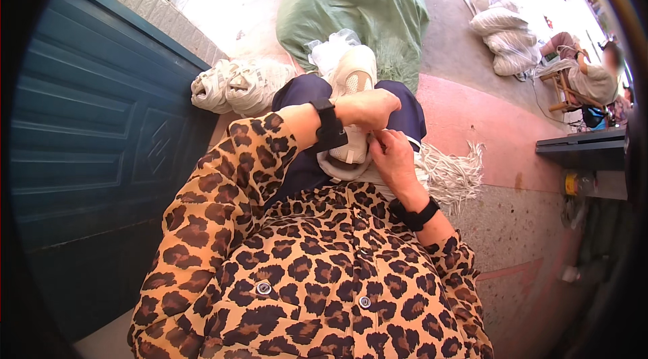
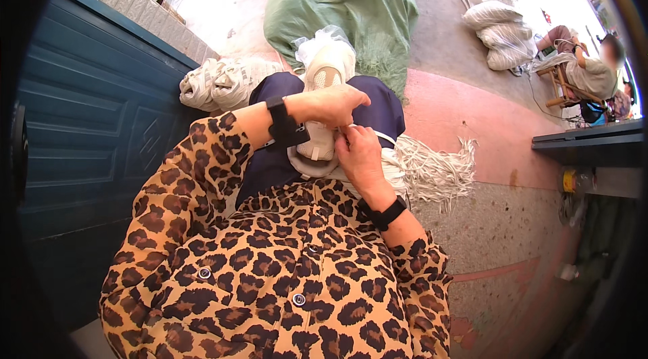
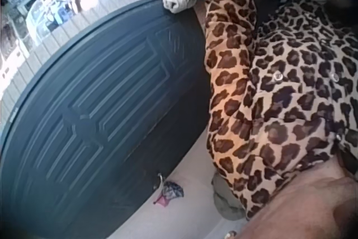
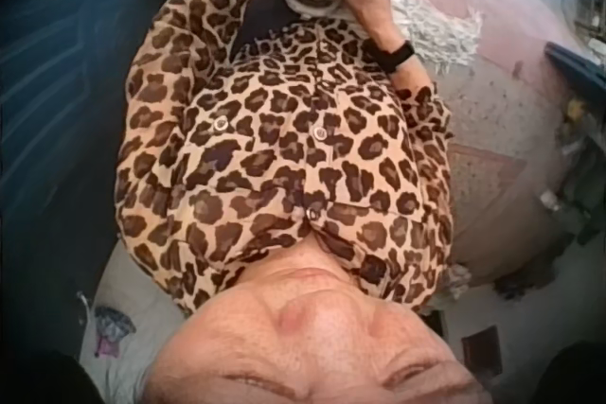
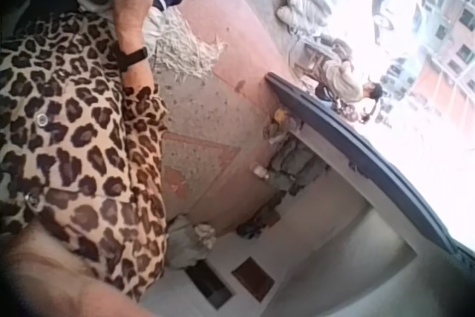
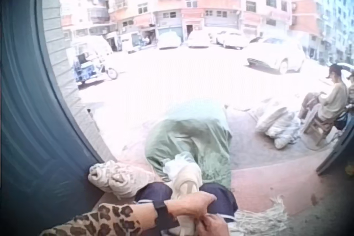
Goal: The recorder finishes lacing a pair of white shoes and then places multiple pairs into a plastic bag and then into a large woven sack.
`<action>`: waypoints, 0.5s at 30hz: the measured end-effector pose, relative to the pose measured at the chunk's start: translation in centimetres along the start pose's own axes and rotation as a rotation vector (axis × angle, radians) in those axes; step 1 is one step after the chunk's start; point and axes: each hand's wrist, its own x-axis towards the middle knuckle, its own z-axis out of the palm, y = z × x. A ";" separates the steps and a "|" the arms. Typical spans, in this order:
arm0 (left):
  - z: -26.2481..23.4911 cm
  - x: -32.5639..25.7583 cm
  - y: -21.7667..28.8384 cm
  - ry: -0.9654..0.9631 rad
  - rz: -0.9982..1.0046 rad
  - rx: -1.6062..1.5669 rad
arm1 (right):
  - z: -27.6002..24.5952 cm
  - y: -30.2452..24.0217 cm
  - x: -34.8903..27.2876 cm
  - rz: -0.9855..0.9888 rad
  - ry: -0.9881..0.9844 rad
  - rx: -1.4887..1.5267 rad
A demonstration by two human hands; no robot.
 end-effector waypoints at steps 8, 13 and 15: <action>-3.0 -1.3 0.6 -0.170 -0.414 -0.969 | -0.5 -0.2 0.7 -0.227 -0.031 -0.264; -4.4 -2.8 -0.9 -0.181 -0.399 -1.207 | -1.6 -1.4 2.4 -0.378 -0.123 -0.601; -4.7 -2.9 -1.0 0.047 -0.385 -1.327 | -1.7 -1.3 2.5 -0.384 -0.120 -0.573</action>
